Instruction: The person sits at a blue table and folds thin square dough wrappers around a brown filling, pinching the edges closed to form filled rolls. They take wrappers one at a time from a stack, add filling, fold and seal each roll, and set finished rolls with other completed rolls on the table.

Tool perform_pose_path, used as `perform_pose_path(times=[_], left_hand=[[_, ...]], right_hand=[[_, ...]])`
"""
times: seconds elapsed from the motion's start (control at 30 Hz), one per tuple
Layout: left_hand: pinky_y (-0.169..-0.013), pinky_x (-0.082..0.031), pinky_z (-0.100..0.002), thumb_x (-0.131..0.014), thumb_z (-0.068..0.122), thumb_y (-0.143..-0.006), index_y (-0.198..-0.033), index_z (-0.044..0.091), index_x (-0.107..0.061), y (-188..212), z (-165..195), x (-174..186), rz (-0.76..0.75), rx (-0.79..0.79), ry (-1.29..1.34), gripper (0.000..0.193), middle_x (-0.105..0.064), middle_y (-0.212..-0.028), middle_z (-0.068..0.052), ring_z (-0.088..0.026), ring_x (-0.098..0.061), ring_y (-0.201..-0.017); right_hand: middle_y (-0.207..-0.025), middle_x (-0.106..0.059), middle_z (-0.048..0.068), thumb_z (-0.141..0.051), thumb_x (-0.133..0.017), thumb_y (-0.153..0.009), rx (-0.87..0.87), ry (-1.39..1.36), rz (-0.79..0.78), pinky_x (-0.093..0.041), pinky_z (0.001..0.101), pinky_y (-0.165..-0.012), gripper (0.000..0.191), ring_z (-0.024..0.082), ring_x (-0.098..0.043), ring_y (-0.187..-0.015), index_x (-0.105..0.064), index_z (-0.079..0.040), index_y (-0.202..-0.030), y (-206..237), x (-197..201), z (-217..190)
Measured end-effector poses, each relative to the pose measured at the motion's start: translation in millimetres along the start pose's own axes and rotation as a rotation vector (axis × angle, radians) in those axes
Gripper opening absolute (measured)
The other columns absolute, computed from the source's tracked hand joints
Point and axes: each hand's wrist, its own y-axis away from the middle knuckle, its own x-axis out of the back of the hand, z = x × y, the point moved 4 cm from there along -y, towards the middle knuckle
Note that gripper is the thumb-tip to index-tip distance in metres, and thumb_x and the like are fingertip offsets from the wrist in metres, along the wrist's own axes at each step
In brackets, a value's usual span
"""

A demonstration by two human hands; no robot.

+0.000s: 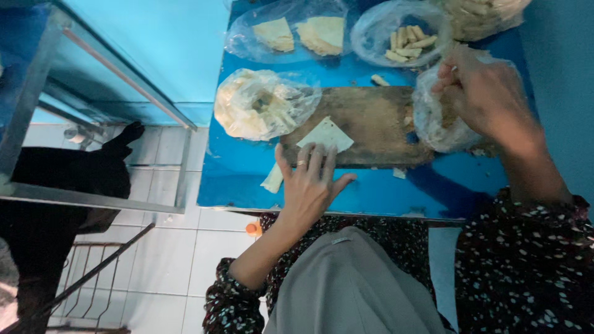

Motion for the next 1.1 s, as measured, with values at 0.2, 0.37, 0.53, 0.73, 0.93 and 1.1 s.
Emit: perform_pose_path(times=[0.2, 0.37, 0.53, 0.73, 0.93, 1.1], left_hand=[[-0.113, -0.021, -0.075, -0.076, 0.061, -0.085, -0.126, 0.003, -0.07, -11, 6, 2, -0.012, -0.026, 0.01, 0.071, -0.058, -0.129, -0.016, -0.033, -0.054, -0.124], [-0.11, -0.023, -0.075, -0.076, 0.059, -0.084, -0.129, 0.006, -0.071, -16, 7, 10, -0.016, -0.025, 0.088, 0.07, -0.058, -0.127, -0.015, -0.033, -0.054, -0.122], [-0.119, -0.027, -0.066, -0.077, 0.032, -0.097, -0.12, 0.012, -0.075, -14, -17, 30, 0.009, 0.133, 0.227, 0.031, -0.06, -0.133, -0.01, -0.029, -0.056, -0.126], [-0.115, -0.025, -0.064, -0.078, 0.028, -0.091, -0.095, 0.014, -0.076, -17, -50, 36, 0.041, 0.356, 0.09, 0.015, -0.062, -0.129, -0.009, -0.033, -0.054, -0.125], [-0.114, -0.023, -0.067, -0.077, 0.031, -0.09, -0.096, 0.011, -0.074, -21, -41, 22, 0.005, 0.348, 0.035, 0.021, -0.06, -0.127, -0.011, -0.034, -0.051, -0.125], [-0.113, -0.023, -0.067, -0.074, 0.028, -0.092, -0.102, 0.009, -0.071, -20, -39, 16, 0.015, 0.379, 0.015, 0.022, -0.059, -0.128, -0.012, -0.035, -0.052, -0.123]], right_hand=[[-0.102, -0.075, 0.016, -0.008, -0.072, -0.092, -0.126, 0.007, -0.163, -0.055, 0.0474, -0.069, 0.031, 0.035, -0.073, -0.091, -0.051, -0.003, -0.116, 7, -29, 32], [-0.099, -0.07, 0.022, -0.019, -0.07, -0.101, -0.16, 0.342, -0.286, -0.054, 0.0503, -0.072, 0.031, 0.04, -0.07, -0.09, -0.05, -0.005, -0.12, 12, -28, 34], [-0.093, -0.07, 0.02, -0.023, -0.059, -0.105, -0.401, -0.035, -0.464, -0.056, 0.0509, -0.068, 0.021, 0.036, -0.072, -0.082, -0.05, -0.01, -0.119, 17, -29, 28], [-0.093, -0.073, 0.018, -0.016, -0.068, -0.098, -0.384, 0.161, -0.357, -0.057, 0.0453, -0.066, 0.03, 0.032, -0.074, -0.08, -0.052, -0.005, -0.121, 6, -20, 18], [-0.094, -0.075, 0.009, -0.023, -0.077, -0.095, -0.306, -0.292, -0.201, -0.059, 0.0371, -0.071, 0.032, 0.02, -0.074, -0.085, -0.057, -0.008, -0.115, -15, -18, -34], [-0.099, -0.071, 0.006, -0.022, -0.081, -0.086, 0.1, -0.609, -0.017, -0.057, 0.0315, -0.074, 0.034, 0.016, -0.078, -0.088, -0.06, -0.006, -0.108, -36, -82, -122]])
